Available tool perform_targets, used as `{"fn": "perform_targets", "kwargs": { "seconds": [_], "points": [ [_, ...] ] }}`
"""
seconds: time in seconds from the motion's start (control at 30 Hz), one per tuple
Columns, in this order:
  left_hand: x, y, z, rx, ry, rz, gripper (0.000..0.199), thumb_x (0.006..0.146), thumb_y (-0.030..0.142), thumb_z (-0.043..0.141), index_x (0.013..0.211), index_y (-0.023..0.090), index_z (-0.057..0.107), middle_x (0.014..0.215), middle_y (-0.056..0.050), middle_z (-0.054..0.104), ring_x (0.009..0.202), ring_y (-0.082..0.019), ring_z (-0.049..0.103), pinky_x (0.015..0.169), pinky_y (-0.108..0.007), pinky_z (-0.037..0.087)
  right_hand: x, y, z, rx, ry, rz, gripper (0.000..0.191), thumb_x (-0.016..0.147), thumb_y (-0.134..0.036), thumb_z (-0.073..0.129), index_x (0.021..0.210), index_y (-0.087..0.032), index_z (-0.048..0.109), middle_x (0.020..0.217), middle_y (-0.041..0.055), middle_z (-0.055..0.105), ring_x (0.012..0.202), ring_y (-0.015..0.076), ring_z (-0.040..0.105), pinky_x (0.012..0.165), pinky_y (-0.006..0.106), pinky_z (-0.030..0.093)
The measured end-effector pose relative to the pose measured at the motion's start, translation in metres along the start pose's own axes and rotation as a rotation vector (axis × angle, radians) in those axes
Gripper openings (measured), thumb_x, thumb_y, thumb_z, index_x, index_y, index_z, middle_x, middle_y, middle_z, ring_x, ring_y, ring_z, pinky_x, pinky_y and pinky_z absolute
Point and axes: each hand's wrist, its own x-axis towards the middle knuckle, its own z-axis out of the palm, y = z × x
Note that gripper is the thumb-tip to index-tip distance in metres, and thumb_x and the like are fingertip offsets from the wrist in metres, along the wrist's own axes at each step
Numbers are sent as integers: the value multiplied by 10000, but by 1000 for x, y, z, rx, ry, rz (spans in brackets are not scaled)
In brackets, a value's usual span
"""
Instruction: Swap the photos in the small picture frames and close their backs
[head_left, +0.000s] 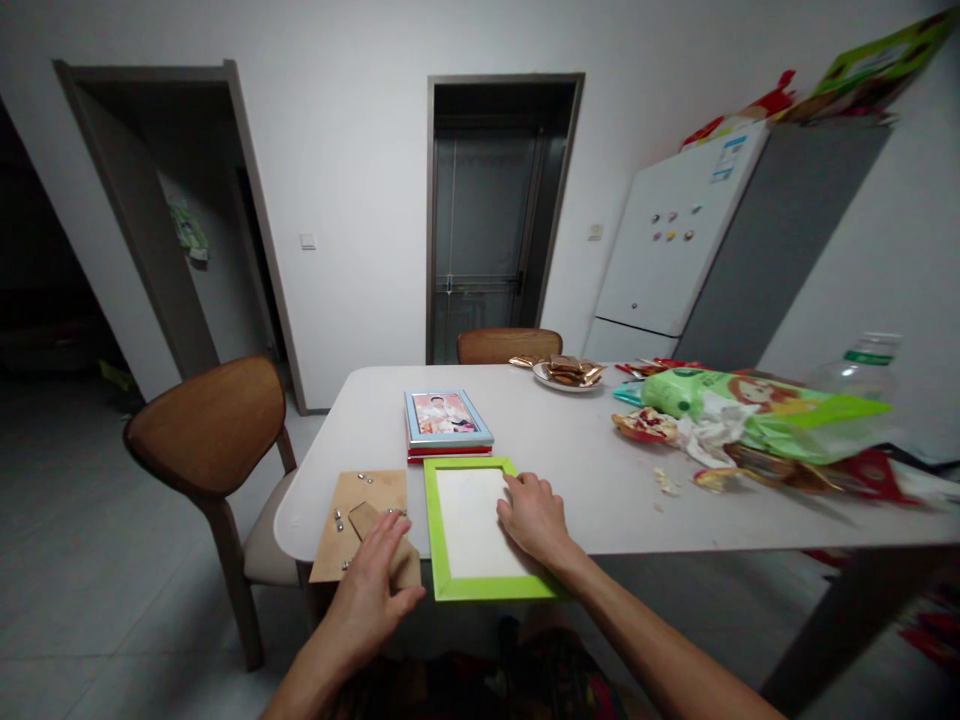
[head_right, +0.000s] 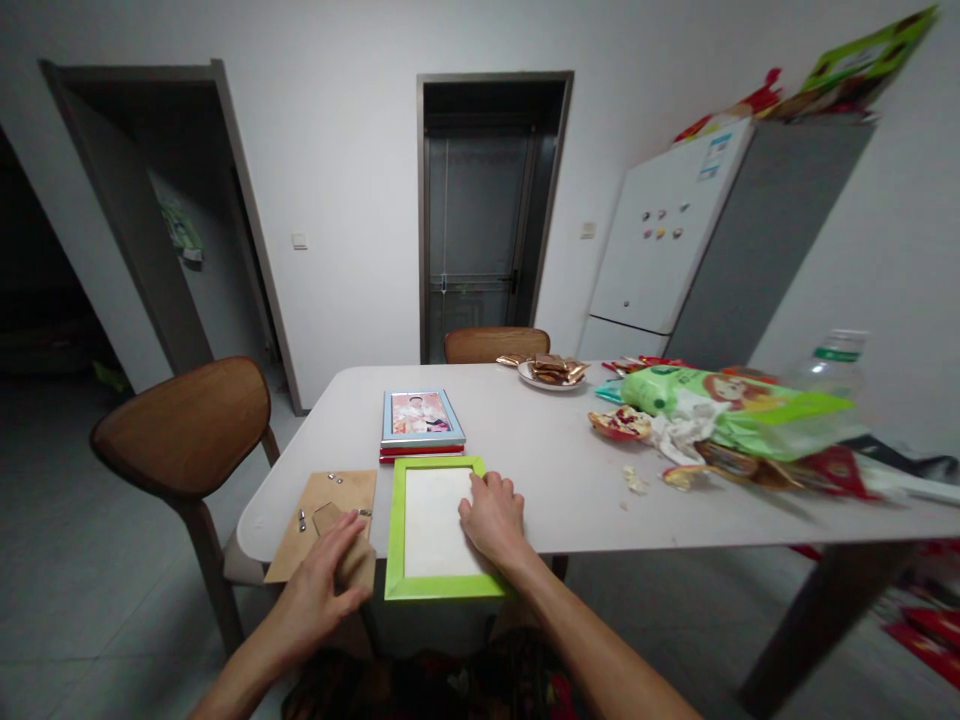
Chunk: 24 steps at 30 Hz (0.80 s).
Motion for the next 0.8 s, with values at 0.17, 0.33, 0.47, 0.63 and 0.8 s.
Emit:
{"fn": "perform_targets", "kwargs": {
  "seconds": [0.17, 0.33, 0.47, 0.63, 0.8],
  "points": [
    [-13, -58, -20, 309, 6, -201, 672, 560, 187, 607, 1197, 125, 403, 1330, -142, 321, 1238, -282, 236, 1009, -431, 223, -17, -55, -10, 192, -67, -295, 353, 784, -308, 392, 1092, -193, 519, 1026, 89, 537, 938, 207, 428, 783, 314, 286],
    [-13, -76, -13, 372, 65, -156, 493, 652, 189, 513, 1141, 155, 460, 1278, -110, 412, 1205, -251, 321, 985, -407, 277, -42, -117, -5, 209, -175, -568, 446, 708, -496, 461, 1055, -221, 516, 946, 81, 555, 904, 234, 428, 780, 371, 276],
    [-10, -69, -18, 311, 129, -107, 434, 654, 176, 521, 1086, 154, 501, 1206, -107, 490, 1155, -245, 394, 956, -407, 328, -46, -129, 1, 262, -165, -547, 382, 660, -371, 539, 1012, -225, 528, 922, 73, 529, 867, 223, 435, 743, 350, 306],
    [-2, -35, -23, 216, 221, -18, 399, 647, 172, 563, 1045, 181, 530, 1161, -91, 529, 1119, -244, 433, 942, -422, 357, -45, -100, -11, 440, -73, -502, 373, 670, -256, 520, 1042, -235, 532, 932, 59, 528, 873, 196, 441, 753, 312, 329],
    [10, 13, -8, 121, 123, 77, 395, 631, 132, 600, 1022, 147, 545, 1153, -124, 527, 1096, -233, 453, 943, -391, 368, -48, -44, -32, 474, -68, -460, 339, 644, -216, 522, 974, -199, 594, 975, 75, 545, 909, 195, 457, 813, 319, 341]
  ]
}}
